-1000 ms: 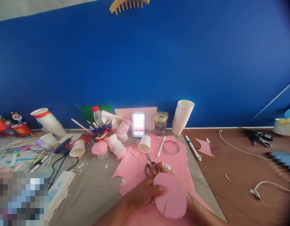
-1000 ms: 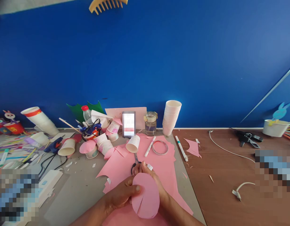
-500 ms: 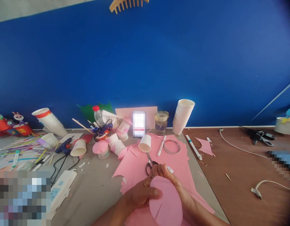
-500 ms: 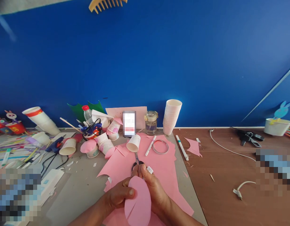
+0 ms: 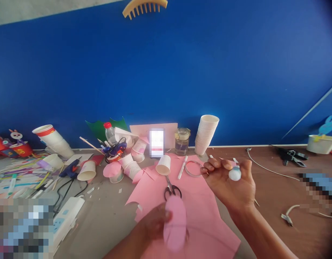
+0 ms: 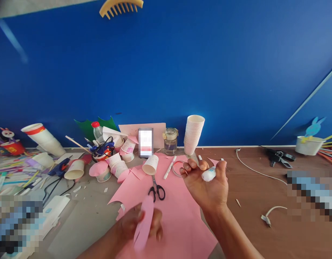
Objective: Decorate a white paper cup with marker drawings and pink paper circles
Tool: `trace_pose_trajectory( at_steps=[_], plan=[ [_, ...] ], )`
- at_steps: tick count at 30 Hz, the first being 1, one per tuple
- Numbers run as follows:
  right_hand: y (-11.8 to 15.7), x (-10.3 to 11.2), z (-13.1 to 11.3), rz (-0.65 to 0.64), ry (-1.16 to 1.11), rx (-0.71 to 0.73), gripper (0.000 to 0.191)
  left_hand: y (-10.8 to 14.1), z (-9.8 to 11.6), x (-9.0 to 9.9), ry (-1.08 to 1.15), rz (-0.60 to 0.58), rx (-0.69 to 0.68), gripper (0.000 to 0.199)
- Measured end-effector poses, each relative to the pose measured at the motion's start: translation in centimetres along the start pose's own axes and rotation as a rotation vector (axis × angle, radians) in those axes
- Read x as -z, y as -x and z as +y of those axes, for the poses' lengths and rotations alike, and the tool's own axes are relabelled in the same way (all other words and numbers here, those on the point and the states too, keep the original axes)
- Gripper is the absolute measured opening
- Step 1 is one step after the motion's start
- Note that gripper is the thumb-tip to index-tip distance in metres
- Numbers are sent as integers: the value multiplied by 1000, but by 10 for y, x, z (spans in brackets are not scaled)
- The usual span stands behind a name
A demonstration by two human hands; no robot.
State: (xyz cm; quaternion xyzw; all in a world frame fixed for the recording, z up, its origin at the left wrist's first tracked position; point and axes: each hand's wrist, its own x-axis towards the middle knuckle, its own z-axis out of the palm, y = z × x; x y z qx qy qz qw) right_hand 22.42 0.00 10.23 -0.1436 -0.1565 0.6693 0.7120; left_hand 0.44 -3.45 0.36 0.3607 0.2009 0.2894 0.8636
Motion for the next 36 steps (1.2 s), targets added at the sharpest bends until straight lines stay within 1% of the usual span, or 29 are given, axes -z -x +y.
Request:
trace_pose_trajectory(
  at_steps=[1,3,4,6,7,8,10,11,13,14,16,17,19,20,21,24,26,28,30,31,33,36],
  plan=[
    [0,0,-3,0,47,-6,54,-4,5,1,28,94,-38,44],
    [1,4,0,14,136,-75,59,-12,17,1,12,263,-97,33],
    [1,7,5,27,154,-119,61,-14,22,0,-3,321,-131,29],
    [-2,15,16,63,151,-163,56,-16,27,-1,-71,391,-164,28],
    [-4,18,20,81,145,-165,50,-16,28,-2,-125,406,-167,30],
    [-5,21,23,73,135,-180,43,-15,27,-3,-189,414,-162,32],
    [-5,23,24,40,139,-184,26,-13,25,-4,-326,418,-143,37],
    [-4,22,23,16,161,-171,21,-12,24,-4,-390,417,-133,39],
    [2,18,23,-19,262,-117,25,-12,22,-4,-497,422,-115,41],
    [7,17,24,-28,345,-83,29,-12,21,-4,-540,433,-103,42],
    [16,17,28,-28,590,-11,36,-14,21,-5,-599,467,-79,44],
    [21,18,31,-23,741,34,38,-14,21,-6,-611,485,-72,45],
    [30,25,39,-24,1045,127,34,-15,22,-9,-596,491,-69,46],
    [34,30,43,-28,1144,189,31,-15,22,-10,-572,476,-71,46],
    [37,36,46,-40,1231,221,32,-15,22,-11,-547,456,-74,44],
    [45,51,56,37,1404,285,40,-14,22,-14,-522,405,-85,41],
    [48,57,61,71,1428,284,44,-13,21,-16,-535,372,-94,40],
    [50,60,65,70,1386,273,42,-13,20,-16,-543,333,-87,41],
    [51,60,66,60,1318,272,39,-12,21,-16,-576,336,-105,41],
    [51,61,66,62,1289,274,37,-12,22,-16,-608,364,-134,42],
    [50,63,63,75,1254,273,36,-13,25,-13,-674,458,-223,43],
    [49,69,57,61,1265,237,37,-13,33,-8,-752,583,-328,42]
  ],
)
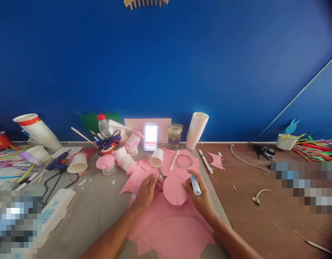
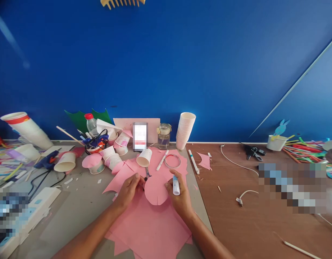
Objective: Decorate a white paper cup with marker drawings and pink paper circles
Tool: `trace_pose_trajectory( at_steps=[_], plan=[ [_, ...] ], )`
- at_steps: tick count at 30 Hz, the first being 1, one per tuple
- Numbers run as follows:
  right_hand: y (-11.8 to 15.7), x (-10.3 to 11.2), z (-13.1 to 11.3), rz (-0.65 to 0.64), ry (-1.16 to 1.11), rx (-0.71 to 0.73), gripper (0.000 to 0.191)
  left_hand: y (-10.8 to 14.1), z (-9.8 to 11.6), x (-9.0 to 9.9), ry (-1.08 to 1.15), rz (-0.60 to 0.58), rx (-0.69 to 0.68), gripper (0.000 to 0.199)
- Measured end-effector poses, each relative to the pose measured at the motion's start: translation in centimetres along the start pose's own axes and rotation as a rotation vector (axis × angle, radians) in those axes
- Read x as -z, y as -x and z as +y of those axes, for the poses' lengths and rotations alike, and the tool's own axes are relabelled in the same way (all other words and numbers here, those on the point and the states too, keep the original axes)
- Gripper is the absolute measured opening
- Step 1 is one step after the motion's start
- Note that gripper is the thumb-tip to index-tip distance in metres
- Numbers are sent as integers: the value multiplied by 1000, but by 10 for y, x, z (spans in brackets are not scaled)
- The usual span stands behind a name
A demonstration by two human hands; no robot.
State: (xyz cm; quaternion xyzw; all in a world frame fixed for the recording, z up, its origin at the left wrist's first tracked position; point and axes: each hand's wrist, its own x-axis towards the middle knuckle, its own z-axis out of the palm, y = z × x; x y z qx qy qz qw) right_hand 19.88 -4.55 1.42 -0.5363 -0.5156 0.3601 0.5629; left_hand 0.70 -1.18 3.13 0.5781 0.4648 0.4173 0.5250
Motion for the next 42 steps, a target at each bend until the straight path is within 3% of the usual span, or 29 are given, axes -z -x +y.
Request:
trace_pose_trajectory(
  at_steps=[4,8,11,15,21,25,28,30,33,38,42],
  plan=[
    [1,5,9,-153,67,-21,37,-3,-5,6,-144,56,-107,29],
    [4,4,13,-253,189,25,36,0,-16,4,-322,-119,-269,22],
    [3,5,15,-248,422,218,40,2,-19,1,-368,-186,-324,24],
    [2,7,18,-172,599,462,52,4,-13,-2,-325,-155,-298,22],
    [10,0,15,-226,601,495,67,16,-8,-13,-272,-285,-189,15],
    [18,-4,6,-293,411,407,50,24,-9,-20,-261,-369,-230,32],
    [23,-3,-2,-393,90,141,38,25,-8,-21,-102,-388,-169,36],
    [25,-1,-6,-403,-105,-22,46,24,-7,-20,-8,-359,-130,41],
    [27,0,-6,-362,-258,-113,66,20,-5,-17,59,-349,-76,48],
    [28,-4,-8,-405,-318,-234,73,20,-1,-18,211,-434,70,52],
    [31,-12,-12,-460,-304,-239,73,23,5,-24,292,-474,91,34]
  ],
)
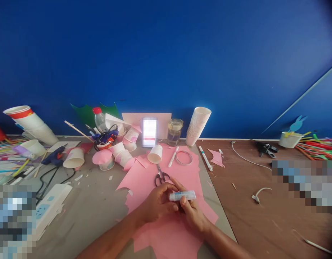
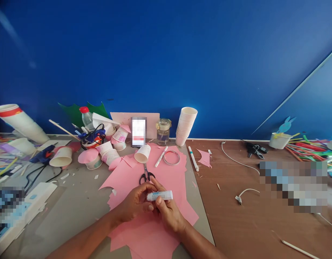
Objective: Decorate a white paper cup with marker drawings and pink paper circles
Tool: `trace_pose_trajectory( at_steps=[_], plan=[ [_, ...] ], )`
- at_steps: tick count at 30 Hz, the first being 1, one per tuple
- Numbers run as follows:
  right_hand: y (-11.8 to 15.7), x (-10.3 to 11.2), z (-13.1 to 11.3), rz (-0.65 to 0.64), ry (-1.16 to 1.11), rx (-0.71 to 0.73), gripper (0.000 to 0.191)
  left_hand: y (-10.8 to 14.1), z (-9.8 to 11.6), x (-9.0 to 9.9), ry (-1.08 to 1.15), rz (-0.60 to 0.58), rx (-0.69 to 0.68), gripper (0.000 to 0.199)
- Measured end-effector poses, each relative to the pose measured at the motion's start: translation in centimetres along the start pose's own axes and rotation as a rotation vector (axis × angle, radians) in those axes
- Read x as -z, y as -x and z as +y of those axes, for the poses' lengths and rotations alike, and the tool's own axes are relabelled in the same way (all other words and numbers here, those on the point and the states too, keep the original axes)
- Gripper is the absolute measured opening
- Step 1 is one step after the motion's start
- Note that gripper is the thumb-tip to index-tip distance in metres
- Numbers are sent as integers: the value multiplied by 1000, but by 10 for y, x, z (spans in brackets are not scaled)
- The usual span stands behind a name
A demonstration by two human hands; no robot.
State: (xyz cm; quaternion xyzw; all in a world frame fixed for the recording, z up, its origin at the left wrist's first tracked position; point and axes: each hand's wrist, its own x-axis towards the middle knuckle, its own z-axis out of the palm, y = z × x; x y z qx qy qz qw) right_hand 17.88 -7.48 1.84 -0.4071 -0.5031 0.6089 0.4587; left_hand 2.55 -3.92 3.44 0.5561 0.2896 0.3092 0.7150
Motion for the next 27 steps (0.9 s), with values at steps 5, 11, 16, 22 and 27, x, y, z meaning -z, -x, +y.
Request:
trace_pose_trajectory(
  at_steps=[5,11,16,22,27],
  plan=[
    [-1,9,2,55,-21,104,71,0,3,2,-207,114,-88,18],
    [-9,28,-5,270,69,208,29,-1,-5,12,-332,242,-149,14],
    [-13,25,-1,217,25,117,23,-1,-5,10,-398,263,-187,9],
    [-15,24,1,283,200,83,41,1,-4,9,-473,250,-193,11],
    [-13,28,1,289,272,24,47,0,-8,10,-463,211,-195,11]
  ],
)
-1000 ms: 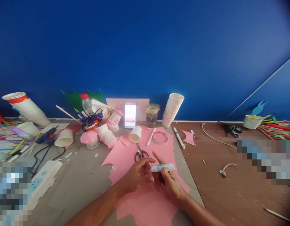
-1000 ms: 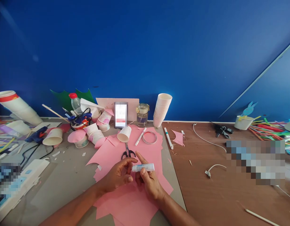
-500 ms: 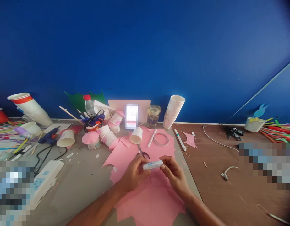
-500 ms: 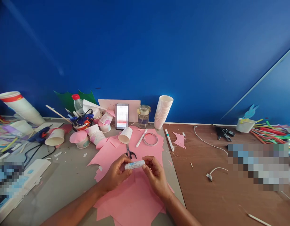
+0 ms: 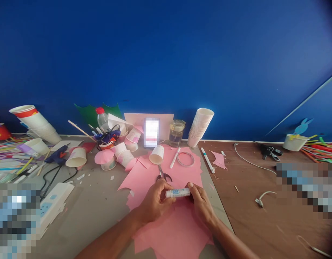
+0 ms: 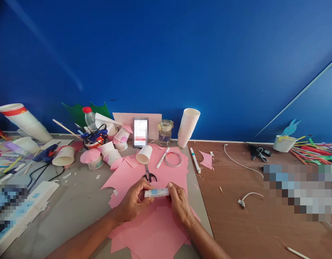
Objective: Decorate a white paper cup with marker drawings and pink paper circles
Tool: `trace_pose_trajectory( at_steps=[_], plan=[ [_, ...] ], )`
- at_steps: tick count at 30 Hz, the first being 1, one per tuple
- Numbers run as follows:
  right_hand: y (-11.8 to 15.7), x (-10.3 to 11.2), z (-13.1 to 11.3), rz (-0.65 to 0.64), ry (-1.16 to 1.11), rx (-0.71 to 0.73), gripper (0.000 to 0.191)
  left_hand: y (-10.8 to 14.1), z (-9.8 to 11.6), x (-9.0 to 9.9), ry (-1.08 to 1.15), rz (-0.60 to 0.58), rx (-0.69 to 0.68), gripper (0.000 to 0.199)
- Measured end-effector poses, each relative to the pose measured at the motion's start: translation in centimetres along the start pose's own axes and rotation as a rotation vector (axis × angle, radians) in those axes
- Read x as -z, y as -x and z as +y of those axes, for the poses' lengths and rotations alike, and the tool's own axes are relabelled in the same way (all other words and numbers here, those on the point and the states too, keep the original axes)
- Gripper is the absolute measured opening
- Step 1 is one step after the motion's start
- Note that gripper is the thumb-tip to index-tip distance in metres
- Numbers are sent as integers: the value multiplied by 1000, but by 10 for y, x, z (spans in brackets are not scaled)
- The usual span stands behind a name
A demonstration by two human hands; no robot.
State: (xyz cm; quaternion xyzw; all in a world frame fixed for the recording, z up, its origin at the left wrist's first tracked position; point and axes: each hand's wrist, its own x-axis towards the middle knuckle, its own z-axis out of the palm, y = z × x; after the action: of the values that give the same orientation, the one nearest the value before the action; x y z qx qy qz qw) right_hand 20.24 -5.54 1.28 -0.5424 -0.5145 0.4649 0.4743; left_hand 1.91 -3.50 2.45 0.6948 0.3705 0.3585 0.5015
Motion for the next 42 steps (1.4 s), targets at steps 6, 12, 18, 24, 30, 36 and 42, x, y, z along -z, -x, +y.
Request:
trace_pose_trajectory(
  at_steps=[6,12,18,24,30,36,42],
  plan=[
    [-1,4,1,-113,-136,122,32,-1,0,2,19,43,45,10],
    [-3,2,4,-89,-49,-14,48,0,4,1,14,25,47,11],
    [-2,6,-4,-85,-157,91,39,0,1,1,63,35,60,9],
    [-4,4,-4,-88,-90,-6,43,0,2,1,36,30,61,11],
    [-3,5,0,-73,-248,42,42,-1,2,1,77,27,69,11],
    [1,2,-6,-339,-636,-90,45,-1,9,2,162,40,88,10],
    [12,-16,-8,-411,-821,-205,44,1,12,-4,490,-147,138,22]
  ],
)
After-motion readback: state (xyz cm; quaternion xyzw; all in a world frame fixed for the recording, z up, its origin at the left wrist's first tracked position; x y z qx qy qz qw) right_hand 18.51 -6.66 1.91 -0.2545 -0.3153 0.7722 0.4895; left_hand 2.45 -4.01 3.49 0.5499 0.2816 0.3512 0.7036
